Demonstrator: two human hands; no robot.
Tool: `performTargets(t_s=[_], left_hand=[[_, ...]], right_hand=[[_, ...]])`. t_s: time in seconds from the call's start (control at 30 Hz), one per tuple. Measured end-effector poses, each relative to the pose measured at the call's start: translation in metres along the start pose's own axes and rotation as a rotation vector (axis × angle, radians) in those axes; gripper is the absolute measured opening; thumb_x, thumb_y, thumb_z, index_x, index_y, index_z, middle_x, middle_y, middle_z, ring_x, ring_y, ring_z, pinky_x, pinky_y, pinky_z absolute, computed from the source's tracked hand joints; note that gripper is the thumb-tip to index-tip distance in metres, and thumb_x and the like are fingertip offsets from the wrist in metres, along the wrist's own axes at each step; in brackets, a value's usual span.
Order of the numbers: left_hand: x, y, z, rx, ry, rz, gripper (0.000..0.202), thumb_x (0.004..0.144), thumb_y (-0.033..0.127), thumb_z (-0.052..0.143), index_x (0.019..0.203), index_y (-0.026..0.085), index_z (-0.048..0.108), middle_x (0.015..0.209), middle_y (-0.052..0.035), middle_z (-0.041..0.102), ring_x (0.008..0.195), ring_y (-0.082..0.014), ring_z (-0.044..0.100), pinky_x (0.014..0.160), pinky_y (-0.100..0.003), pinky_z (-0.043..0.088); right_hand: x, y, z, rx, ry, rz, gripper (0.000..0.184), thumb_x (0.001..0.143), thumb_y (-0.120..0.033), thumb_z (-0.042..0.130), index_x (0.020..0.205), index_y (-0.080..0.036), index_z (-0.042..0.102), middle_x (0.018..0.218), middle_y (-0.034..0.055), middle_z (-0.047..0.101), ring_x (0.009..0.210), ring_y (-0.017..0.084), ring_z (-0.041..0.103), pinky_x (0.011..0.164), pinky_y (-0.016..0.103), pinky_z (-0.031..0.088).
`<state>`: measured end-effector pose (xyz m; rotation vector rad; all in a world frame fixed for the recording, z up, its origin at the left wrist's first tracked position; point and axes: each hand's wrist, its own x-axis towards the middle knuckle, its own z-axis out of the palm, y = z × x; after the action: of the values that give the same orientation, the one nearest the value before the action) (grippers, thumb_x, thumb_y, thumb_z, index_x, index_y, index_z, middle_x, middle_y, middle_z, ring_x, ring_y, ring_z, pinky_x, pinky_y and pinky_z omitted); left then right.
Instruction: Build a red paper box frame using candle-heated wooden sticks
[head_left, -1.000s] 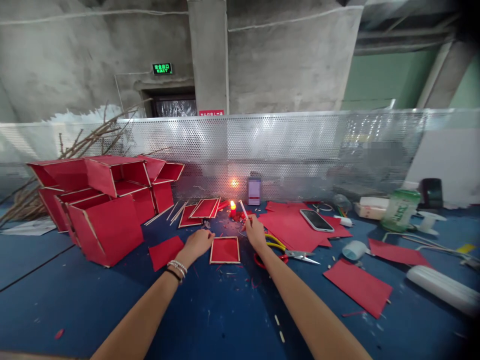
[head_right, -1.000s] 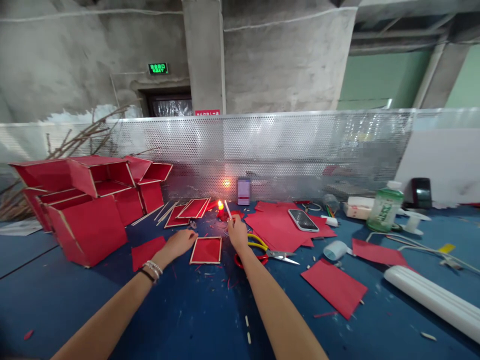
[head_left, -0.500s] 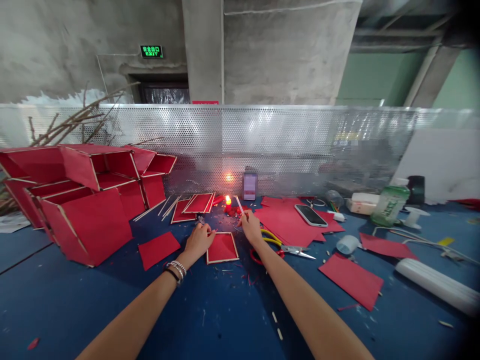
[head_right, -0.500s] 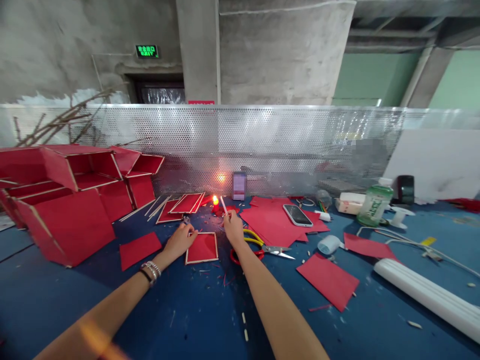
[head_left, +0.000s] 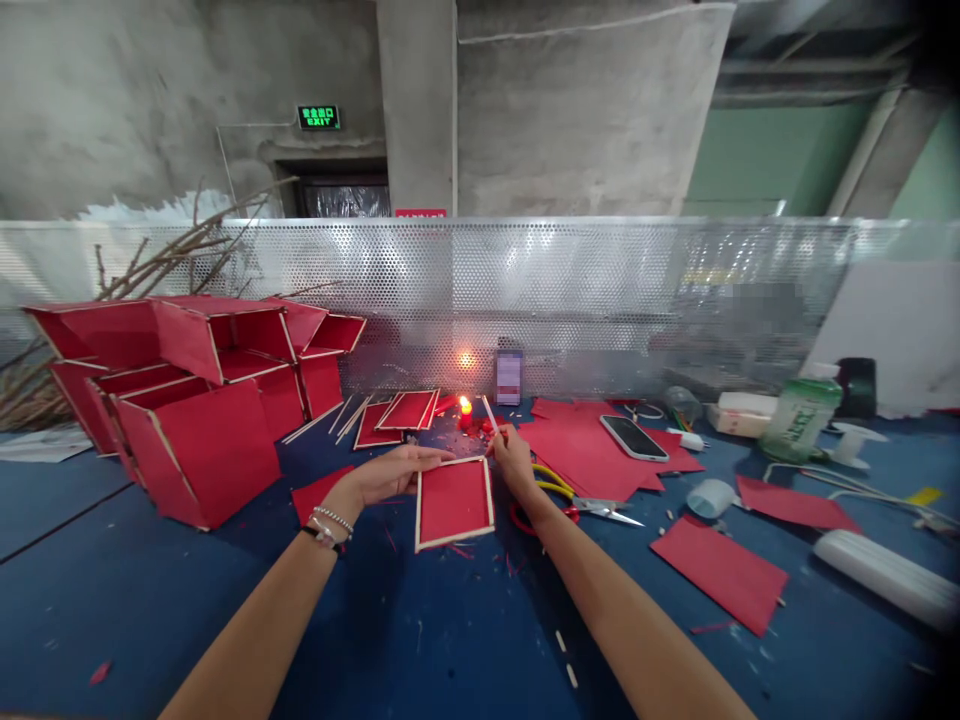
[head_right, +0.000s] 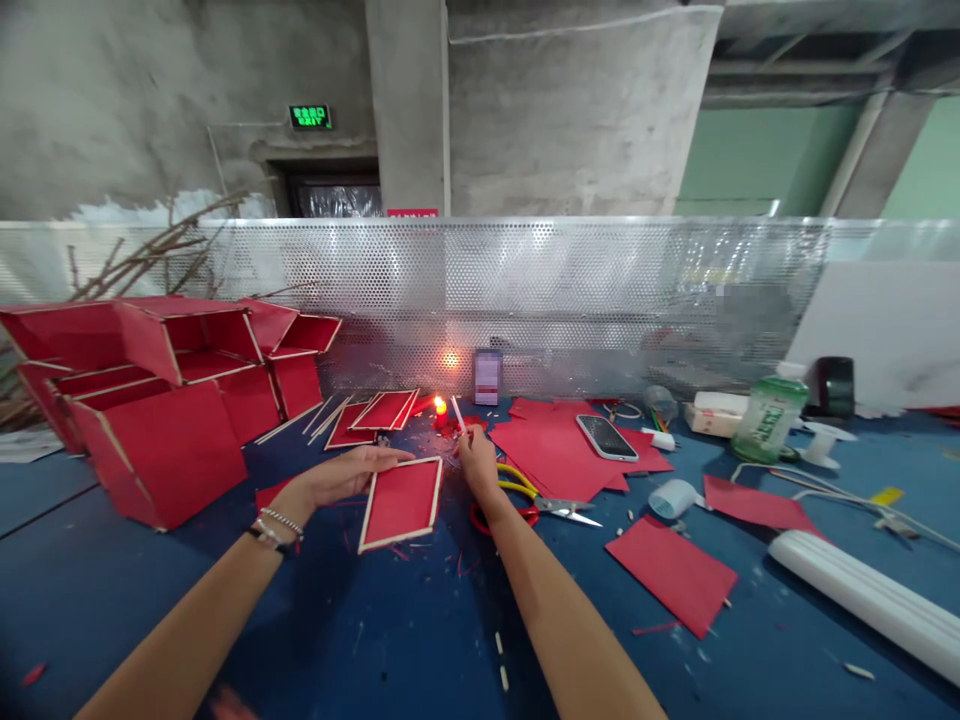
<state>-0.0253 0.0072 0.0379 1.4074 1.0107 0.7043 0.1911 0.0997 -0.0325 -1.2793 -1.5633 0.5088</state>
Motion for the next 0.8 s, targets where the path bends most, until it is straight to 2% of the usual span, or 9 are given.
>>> performTargets(t_s=[0.1,0.2,0.3,0.37,0.43,0.53,0.63,0.8], left_hand=[[-0.009,0.009,0.006,0.087,-0.108,-0.017,0.051,0.069,0.042,0.066,0.114,0.019,0.063,0.094,-0.007,0.066,0.076,-0.015,0.06,0.064,-0.024,0.046],[-0.006,0.002,0.002,0.295,-0.147,-0.083,0.043,0.069,0.044,0.063,0.104,0.019,0.067,0.077,-0.0032,0.064,0.064,-0.0123,0.055,0.054,-0.022,0.043],[0.003,-0.012,-0.009,0.526,-0.053,-0.119,0.037,0.071,0.048,0.057,0.086,0.016,0.071,0.064,-0.0009,0.058,0.056,-0.0104,0.047,0.048,-0.02,0.036],[0.007,-0.018,-0.014,0.615,0.013,-0.067,0.037,0.073,0.047,0.054,0.08,0.015,0.071,0.059,-0.0003,0.055,0.051,-0.0095,0.042,0.046,-0.02,0.03],[0.007,-0.019,-0.016,0.656,0.001,-0.023,0.035,0.072,0.046,0.054,0.078,0.016,0.07,0.059,0.0003,0.055,0.05,-0.0092,0.039,0.046,-0.021,0.027],[0.004,-0.015,-0.012,0.681,-0.086,-0.047,0.032,0.071,0.046,0.056,0.074,0.017,0.07,0.06,0.0007,0.057,0.052,-0.0097,0.04,0.047,-0.022,0.027],[0.001,-0.011,-0.008,0.639,-0.113,-0.062,0.035,0.071,0.048,0.056,0.078,0.017,0.07,0.064,0.0003,0.059,0.053,-0.0099,0.042,0.048,-0.022,0.029],[0.005,-0.017,-0.01,0.364,-0.052,-0.063,0.043,0.074,0.053,0.055,0.093,0.015,0.062,0.065,0.0006,0.055,0.05,-0.0083,0.045,0.047,-0.021,0.032]], right_hand=[[0.0,0.0,0.0,-0.012,0.008,-0.007,0.017,0.085,-0.024,0.038,0.086,-0.019,0.054,0.064,0.0016,0.065,0.065,0.016,0.061,0.062,0.024,0.04],[0.001,0.002,0.001,-0.001,0.001,-0.007,0.016,0.085,-0.024,0.037,0.087,-0.02,0.053,0.063,-0.0001,0.065,0.064,0.015,0.061,0.063,0.023,0.04],[0.002,0.003,0.002,0.015,-0.005,0.004,0.016,0.085,-0.025,0.037,0.088,-0.021,0.052,0.062,-0.0014,0.066,0.064,0.015,0.062,0.063,0.023,0.041],[0.002,0.004,0.002,0.015,-0.012,0.014,0.017,0.085,-0.026,0.037,0.089,-0.021,0.052,0.062,-0.0014,0.066,0.064,0.016,0.062,0.063,0.023,0.041],[0.002,0.004,0.002,0.013,-0.016,0.015,0.017,0.085,-0.027,0.037,0.089,-0.021,0.052,0.062,-0.0012,0.066,0.064,0.016,0.062,0.063,0.023,0.041],[0.001,0.003,0.002,0.012,-0.01,0.008,0.018,0.084,-0.027,0.037,0.089,-0.021,0.053,0.062,-0.0007,0.066,0.064,0.016,0.062,0.065,0.024,0.042],[0.0,0.002,0.001,0.005,0.01,0.004,0.02,0.084,-0.026,0.036,0.091,-0.02,0.054,0.064,0.0006,0.066,0.066,0.017,0.062,0.065,0.024,0.042],[0.0,0.003,-0.002,-0.033,0.155,0.038,0.036,0.084,-0.025,0.039,0.118,-0.017,0.046,0.073,0.0015,0.069,0.069,0.018,0.063,0.063,0.025,0.041]])
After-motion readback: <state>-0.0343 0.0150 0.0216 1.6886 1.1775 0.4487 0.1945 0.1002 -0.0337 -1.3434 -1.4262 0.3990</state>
